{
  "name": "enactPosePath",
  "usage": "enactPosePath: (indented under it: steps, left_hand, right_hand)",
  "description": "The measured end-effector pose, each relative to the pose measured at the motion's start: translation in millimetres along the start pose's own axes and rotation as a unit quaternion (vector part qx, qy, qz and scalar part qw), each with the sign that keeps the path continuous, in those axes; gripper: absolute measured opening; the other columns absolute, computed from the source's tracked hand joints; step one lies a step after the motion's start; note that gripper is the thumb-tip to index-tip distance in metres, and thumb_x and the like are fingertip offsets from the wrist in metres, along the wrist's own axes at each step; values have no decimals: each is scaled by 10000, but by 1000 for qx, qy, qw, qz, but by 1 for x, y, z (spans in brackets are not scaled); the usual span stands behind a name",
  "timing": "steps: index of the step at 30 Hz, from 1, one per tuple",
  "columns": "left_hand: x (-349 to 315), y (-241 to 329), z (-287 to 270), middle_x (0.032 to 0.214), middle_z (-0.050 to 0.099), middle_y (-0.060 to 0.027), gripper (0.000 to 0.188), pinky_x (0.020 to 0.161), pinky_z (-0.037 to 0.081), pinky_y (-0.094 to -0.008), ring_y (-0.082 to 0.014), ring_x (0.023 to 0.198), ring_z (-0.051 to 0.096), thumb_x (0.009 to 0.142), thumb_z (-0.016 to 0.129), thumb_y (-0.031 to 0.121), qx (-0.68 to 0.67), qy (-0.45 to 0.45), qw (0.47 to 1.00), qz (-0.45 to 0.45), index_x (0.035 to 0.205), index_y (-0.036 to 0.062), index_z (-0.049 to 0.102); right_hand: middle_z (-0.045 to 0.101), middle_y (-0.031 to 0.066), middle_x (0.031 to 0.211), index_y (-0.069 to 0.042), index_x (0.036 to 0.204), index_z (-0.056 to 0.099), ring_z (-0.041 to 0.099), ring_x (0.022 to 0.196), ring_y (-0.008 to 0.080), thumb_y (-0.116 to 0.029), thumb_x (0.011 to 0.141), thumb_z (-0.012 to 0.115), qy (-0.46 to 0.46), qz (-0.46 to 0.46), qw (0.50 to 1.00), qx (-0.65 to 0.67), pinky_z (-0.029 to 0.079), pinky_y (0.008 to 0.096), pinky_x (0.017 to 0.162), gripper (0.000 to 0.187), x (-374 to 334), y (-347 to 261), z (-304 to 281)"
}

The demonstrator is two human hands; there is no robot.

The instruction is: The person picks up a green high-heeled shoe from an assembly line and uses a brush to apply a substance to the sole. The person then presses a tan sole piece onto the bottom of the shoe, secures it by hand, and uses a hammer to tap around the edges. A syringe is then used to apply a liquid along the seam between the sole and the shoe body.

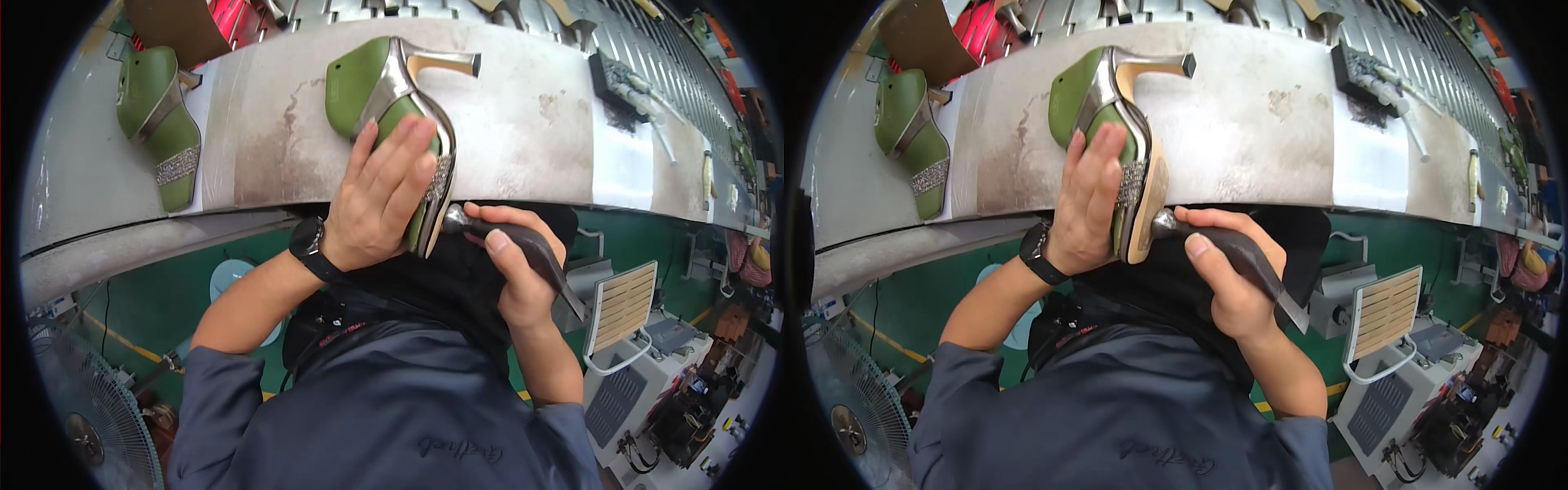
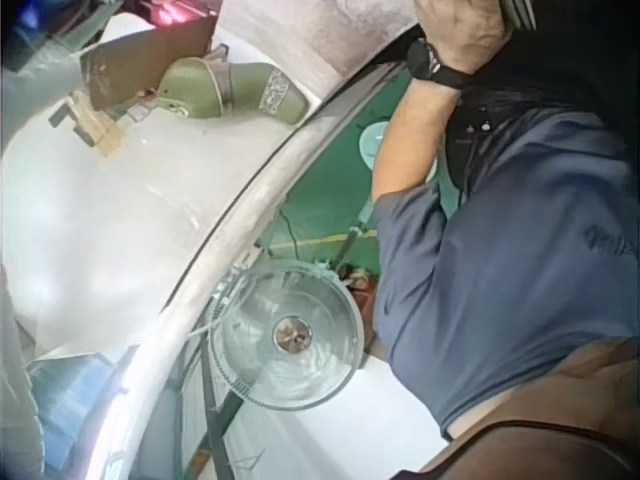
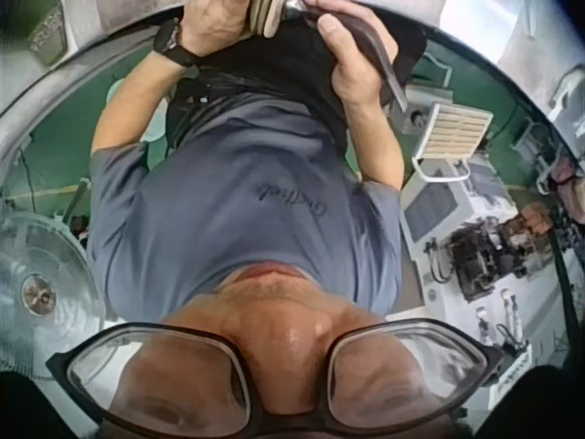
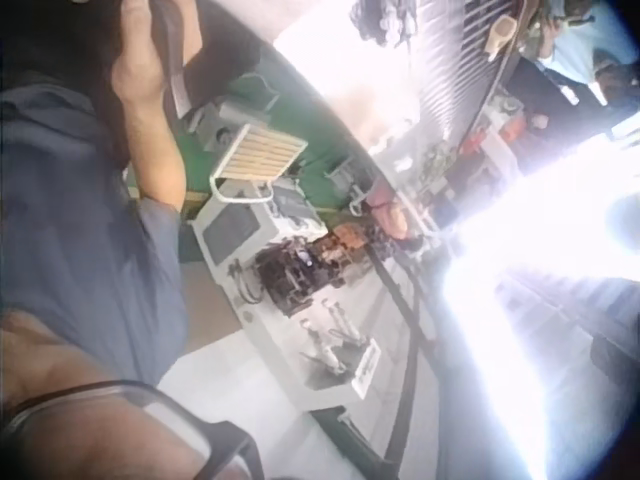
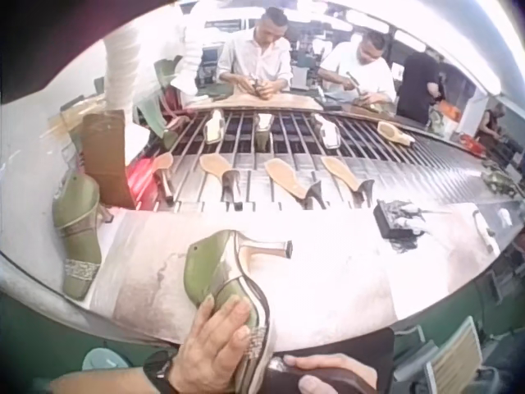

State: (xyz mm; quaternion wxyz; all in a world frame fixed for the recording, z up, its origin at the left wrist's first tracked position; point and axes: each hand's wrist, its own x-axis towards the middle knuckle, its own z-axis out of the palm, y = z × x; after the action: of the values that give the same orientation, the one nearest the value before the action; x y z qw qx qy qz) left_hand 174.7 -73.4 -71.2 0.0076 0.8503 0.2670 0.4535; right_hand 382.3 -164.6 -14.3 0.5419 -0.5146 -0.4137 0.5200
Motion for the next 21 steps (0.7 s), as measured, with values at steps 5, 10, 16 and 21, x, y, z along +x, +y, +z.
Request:
enactPosePath:
  steps: [5, 10, 16, 21]
  left_hand:
    - [-1, 4, 5, 1532, 502, -259, 660, 1216, 293, -589, -409, 1424, 502, 991, 667, 295, 22, -3, 1000, -11, 1529, 36, 387]
    - [-4, 6, 9, 1480, 554, -239, 642, 1209, 306, -594, -416, 1393, 532, 985, 695, 350, 39, 13, 999, -19, 1476, 39, 424]
    - [-5, 6, 12, 1443, 592, -221, 525, 1208, 313, -603, -399, 1354, 574, 990, 693, 301, 41, 25, 999, -23, 1404, 56, 481]
    - [-4, 3, 11, 1425, 611, -211, 383, 1215, 302, -607, -378, 1348, 583, 992, 641, 117, 28, 27, 999, -27, 1345, 49, 507]
  right_hand:
    - [761, 180, 1139, 82, 1161, 687, 684, 993, 156, -82, 925, 693, -10, -7, 1000, 20, 515, 287, 939, 288, 13, 1, -9]
    - [756, 205, 1145, 81, 1165, 683, 708, 1061, 223, -71, 904, 681, -34, -58, 997, -30, 527, 337, 989, 302, 40, -32, -21]
    - [714, 307, 1161, 112, 1138, 654, 707, 1096, 338, -182, 861, 651, -101, -58, 984, -132, 517, 401, 1036, 405, 71, -67, -8]
    - [739, 258, 1093, 95, 1080, 679, 716, 1050, 319, -149, 818, 699, -194, -78, 960, -187, 539, 394, 988, 358, 81, -66, -8]
